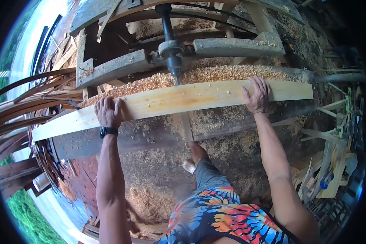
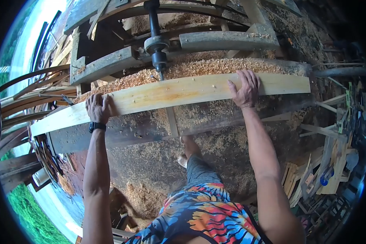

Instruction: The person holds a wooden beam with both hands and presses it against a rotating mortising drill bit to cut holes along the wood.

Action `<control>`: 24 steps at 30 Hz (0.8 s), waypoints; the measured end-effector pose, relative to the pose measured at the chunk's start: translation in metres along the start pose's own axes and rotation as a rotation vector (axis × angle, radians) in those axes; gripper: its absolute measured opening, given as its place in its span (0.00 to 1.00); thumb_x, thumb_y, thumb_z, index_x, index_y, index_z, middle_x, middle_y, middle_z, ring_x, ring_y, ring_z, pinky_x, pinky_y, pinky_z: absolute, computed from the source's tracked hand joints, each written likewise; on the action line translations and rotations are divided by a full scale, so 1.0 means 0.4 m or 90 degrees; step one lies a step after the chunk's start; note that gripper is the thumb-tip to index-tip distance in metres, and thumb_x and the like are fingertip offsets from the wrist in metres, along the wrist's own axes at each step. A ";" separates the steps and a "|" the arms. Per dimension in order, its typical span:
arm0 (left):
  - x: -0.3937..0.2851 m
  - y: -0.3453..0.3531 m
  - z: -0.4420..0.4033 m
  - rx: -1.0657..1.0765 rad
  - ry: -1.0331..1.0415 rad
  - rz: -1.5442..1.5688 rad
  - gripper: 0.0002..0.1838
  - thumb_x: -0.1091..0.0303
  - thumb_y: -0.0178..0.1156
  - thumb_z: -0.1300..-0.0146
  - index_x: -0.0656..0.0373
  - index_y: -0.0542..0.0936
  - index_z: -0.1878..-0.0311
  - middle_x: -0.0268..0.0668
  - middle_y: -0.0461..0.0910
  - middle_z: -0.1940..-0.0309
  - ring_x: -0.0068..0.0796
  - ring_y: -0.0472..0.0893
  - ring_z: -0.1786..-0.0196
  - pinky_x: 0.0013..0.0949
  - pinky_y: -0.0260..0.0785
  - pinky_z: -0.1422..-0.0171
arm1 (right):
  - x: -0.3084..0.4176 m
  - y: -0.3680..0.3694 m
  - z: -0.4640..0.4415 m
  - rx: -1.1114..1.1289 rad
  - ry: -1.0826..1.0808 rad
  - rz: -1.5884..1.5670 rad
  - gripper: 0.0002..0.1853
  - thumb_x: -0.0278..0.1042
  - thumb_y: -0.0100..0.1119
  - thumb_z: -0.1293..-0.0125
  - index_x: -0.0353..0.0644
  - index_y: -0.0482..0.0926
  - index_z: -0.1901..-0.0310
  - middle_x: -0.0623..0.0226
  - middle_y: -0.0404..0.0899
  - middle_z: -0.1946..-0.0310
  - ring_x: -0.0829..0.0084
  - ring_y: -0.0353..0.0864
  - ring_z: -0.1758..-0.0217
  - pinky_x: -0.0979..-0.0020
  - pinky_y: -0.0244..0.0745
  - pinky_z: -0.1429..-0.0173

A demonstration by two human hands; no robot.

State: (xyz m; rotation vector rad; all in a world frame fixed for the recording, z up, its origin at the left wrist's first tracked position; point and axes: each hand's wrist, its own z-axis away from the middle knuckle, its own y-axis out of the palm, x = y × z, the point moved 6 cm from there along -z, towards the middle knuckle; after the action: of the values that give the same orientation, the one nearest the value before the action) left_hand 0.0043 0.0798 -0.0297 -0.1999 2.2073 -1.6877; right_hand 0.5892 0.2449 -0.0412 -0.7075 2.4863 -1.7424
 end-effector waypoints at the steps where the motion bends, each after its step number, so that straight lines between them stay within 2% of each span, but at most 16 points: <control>1: 0.004 0.002 0.007 0.024 -0.018 -0.009 0.24 0.42 0.63 0.26 0.56 0.86 0.47 0.44 0.85 0.48 0.50 0.79 0.38 0.53 0.60 0.21 | 0.003 -0.005 0.008 -0.007 -0.014 0.010 0.34 0.66 0.65 0.29 0.42 0.85 0.37 0.56 0.84 0.34 0.50 0.75 0.23 0.42 0.58 0.17; 4: -0.005 -0.019 0.053 -0.019 0.013 -0.009 0.25 0.41 0.62 0.26 0.56 0.86 0.48 0.45 0.85 0.49 0.51 0.79 0.38 0.54 0.58 0.18 | 0.011 -0.027 0.060 -0.002 -0.019 0.017 0.34 0.64 0.64 0.28 0.41 0.85 0.36 0.54 0.84 0.34 0.49 0.74 0.23 0.42 0.58 0.17; 6: -0.005 -0.034 0.100 0.049 -0.031 -0.003 0.25 0.42 0.63 0.27 0.56 0.86 0.47 0.47 0.85 0.48 0.52 0.80 0.37 0.56 0.57 0.16 | 0.014 -0.049 0.123 0.007 -0.012 0.008 0.34 0.63 0.64 0.28 0.40 0.85 0.35 0.54 0.84 0.34 0.48 0.75 0.24 0.41 0.58 0.17; 9: -0.016 -0.056 0.179 0.011 0.019 0.023 0.25 0.43 0.63 0.28 0.56 0.85 0.45 0.48 0.85 0.46 0.52 0.81 0.36 0.57 0.57 0.16 | 0.032 -0.112 0.210 0.025 -0.006 0.001 0.34 0.61 0.63 0.27 0.39 0.84 0.34 0.53 0.83 0.34 0.47 0.76 0.24 0.41 0.58 0.17; 10: -0.037 -0.067 0.196 -0.007 0.040 0.044 0.22 0.49 0.67 0.29 0.58 0.85 0.45 0.48 0.85 0.45 0.54 0.80 0.36 0.56 0.61 0.20 | 0.027 -0.121 0.220 0.015 -0.009 0.001 0.34 0.61 0.63 0.27 0.38 0.84 0.34 0.53 0.83 0.34 0.46 0.76 0.24 0.41 0.58 0.17; 12: -0.061 -0.070 0.212 0.014 0.023 0.043 0.21 0.51 0.68 0.30 0.58 0.85 0.45 0.47 0.85 0.45 0.53 0.80 0.35 0.55 0.63 0.21 | 0.010 -0.138 0.241 0.003 -0.012 0.000 0.34 0.60 0.63 0.27 0.38 0.84 0.34 0.52 0.83 0.34 0.46 0.76 0.25 0.41 0.58 0.17; 18: -0.097 -0.066 0.217 -0.003 0.015 0.023 0.21 0.52 0.69 0.30 0.57 0.86 0.43 0.46 0.86 0.43 0.52 0.80 0.34 0.55 0.62 0.20 | -0.044 -0.117 0.179 0.046 -0.033 -0.004 0.35 0.61 0.63 0.27 0.36 0.83 0.34 0.50 0.83 0.35 0.43 0.76 0.25 0.41 0.59 0.17; 24: -0.105 -0.067 0.218 0.029 -0.020 0.031 0.22 0.52 0.68 0.29 0.59 0.85 0.41 0.48 0.85 0.41 0.54 0.78 0.31 0.56 0.61 0.18 | -0.056 -0.099 0.119 0.067 -0.062 -0.011 0.36 0.62 0.61 0.26 0.33 0.83 0.34 0.49 0.83 0.36 0.42 0.77 0.26 0.41 0.61 0.18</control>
State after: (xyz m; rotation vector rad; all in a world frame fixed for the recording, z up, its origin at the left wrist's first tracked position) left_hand 0.0721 0.0067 -0.0156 -0.1578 2.1322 -1.6953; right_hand 0.6360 0.2004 -0.0290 -0.7878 2.3136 -1.7846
